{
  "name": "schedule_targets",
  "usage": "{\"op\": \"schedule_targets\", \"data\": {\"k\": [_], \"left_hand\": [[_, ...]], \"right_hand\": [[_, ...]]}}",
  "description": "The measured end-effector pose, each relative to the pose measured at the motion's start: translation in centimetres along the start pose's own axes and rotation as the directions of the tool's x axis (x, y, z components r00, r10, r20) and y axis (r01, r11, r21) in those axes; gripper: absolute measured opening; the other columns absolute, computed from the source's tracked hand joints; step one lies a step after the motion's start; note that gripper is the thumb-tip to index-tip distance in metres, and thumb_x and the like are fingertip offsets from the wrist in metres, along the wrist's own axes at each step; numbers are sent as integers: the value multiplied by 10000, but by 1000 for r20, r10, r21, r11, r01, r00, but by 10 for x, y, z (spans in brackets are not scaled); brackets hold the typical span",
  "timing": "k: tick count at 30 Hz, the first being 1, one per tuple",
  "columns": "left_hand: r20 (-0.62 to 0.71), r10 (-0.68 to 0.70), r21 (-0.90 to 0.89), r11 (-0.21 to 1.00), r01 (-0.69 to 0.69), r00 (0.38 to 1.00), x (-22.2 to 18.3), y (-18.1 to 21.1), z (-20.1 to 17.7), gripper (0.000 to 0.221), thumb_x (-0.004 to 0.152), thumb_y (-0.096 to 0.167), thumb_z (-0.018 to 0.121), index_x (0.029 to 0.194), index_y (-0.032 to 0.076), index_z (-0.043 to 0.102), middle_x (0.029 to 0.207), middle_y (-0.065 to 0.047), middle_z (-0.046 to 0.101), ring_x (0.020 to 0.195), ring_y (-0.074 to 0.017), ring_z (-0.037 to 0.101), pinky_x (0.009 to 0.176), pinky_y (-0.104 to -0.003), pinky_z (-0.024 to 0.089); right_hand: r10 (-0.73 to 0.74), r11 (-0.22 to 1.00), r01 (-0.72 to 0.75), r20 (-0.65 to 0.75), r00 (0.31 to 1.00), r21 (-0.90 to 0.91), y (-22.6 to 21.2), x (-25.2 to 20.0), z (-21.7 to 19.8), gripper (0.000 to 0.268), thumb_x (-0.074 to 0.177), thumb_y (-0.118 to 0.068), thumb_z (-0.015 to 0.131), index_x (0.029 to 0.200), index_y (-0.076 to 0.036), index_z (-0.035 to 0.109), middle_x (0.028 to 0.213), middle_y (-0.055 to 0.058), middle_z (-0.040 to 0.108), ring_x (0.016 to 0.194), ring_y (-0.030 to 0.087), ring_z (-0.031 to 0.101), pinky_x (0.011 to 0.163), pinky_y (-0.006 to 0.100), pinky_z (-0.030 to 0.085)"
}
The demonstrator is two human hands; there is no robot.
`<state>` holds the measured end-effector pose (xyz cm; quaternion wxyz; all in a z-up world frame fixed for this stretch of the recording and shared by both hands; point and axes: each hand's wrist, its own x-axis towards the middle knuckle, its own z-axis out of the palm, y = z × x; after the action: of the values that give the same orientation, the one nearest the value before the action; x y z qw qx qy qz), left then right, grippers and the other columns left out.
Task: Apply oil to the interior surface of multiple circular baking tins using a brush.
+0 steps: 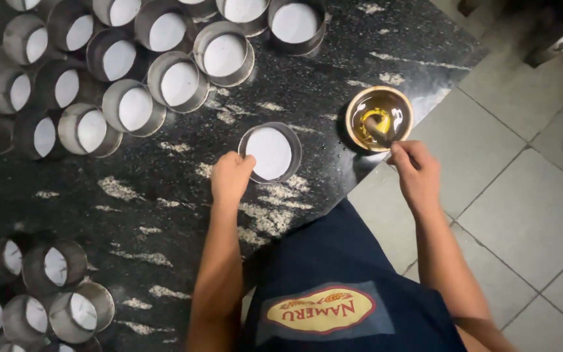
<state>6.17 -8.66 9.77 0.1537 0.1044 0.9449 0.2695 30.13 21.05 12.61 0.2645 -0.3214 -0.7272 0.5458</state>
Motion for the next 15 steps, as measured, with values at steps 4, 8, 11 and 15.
{"op": "schedule_targets", "data": {"k": [4,8,11,15], "left_hand": [[-136,94,-115,987,-109,986,-17,30,-13,397,812,380,737,937,14,645,960,-166,679,909,-377,674,820,-474,532],[-212,328,-43,938,-344,921,-22,56,-20,601,808,354,766,1344,122,621,1237,-179,599,1112,-401,599,890,-497,512],[-21,272,74,960,-270,962,-20,75,-20,598,779,368,782,1338,213,636,1200,-140,591,1128,-369,591,916,-496,505],[-76,348,97,935,-340,934,-12,85,-3,515,767,390,797,1227,203,661,1211,-130,607,1154,-375,601,949,-478,516]], "right_hand": [[57,998,-57,7,998,-19,1,-1,3,202,1036,-167,666,1068,31,692,904,73,713,835,122,684,772,268,536],[95,995,-95,-8,995,-17,-7,-5,11,205,1030,-172,663,1059,29,690,894,70,709,821,119,679,771,265,542],[82,997,-82,45,996,-9,-2,-7,17,203,1029,-169,664,1048,30,700,882,73,700,813,123,670,764,274,529],[66,995,-82,245,967,54,-5,-9,52,203,1008,-173,666,1029,24,710,884,63,688,808,128,666,748,287,524]]}}
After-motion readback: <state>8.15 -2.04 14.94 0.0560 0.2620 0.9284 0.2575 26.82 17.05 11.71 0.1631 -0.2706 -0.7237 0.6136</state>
